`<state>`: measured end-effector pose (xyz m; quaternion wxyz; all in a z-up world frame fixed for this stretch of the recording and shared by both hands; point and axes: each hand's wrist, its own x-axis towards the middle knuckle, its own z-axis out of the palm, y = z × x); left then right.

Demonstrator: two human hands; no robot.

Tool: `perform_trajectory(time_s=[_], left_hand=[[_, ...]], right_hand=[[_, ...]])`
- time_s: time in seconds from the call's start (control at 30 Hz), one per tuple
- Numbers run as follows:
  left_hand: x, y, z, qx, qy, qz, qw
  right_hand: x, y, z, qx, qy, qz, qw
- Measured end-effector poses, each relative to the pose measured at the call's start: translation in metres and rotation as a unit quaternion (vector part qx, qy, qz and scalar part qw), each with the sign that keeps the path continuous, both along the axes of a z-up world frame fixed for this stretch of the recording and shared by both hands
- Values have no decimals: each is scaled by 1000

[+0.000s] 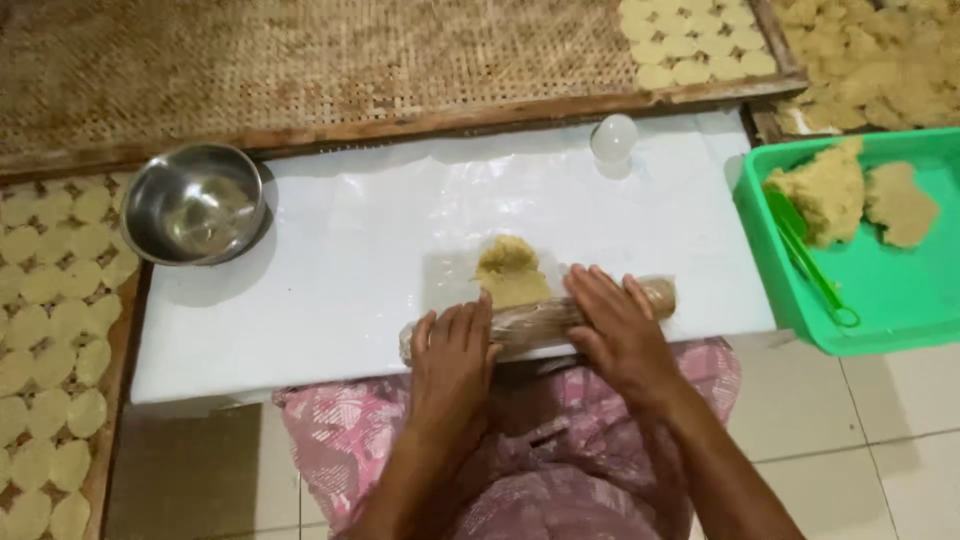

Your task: Placing small dough circles onto a drying tray and rolling out dough sheets using a rolling pin.

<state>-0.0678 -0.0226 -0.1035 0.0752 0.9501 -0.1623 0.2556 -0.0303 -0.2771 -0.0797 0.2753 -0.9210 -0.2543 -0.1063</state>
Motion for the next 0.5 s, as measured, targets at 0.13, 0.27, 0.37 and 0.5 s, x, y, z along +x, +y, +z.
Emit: perform_trajectory(time_s=[0.13, 0.27, 0.37, 0.5], left_hand=[[15, 17, 3, 0, 150, -31, 988], [22, 21, 68, -6, 325, -55, 944], [30, 29, 40, -1, 362, -60, 930], [38, 41, -5, 6, 277, -97, 956]], right_hand=[[21, -36, 43, 16, 19, -21, 999], [32, -50, 48, -120, 180, -10, 976], [35, -57, 38, -218, 186, 14, 958], [46, -61, 28, -310, 192, -10, 931]])
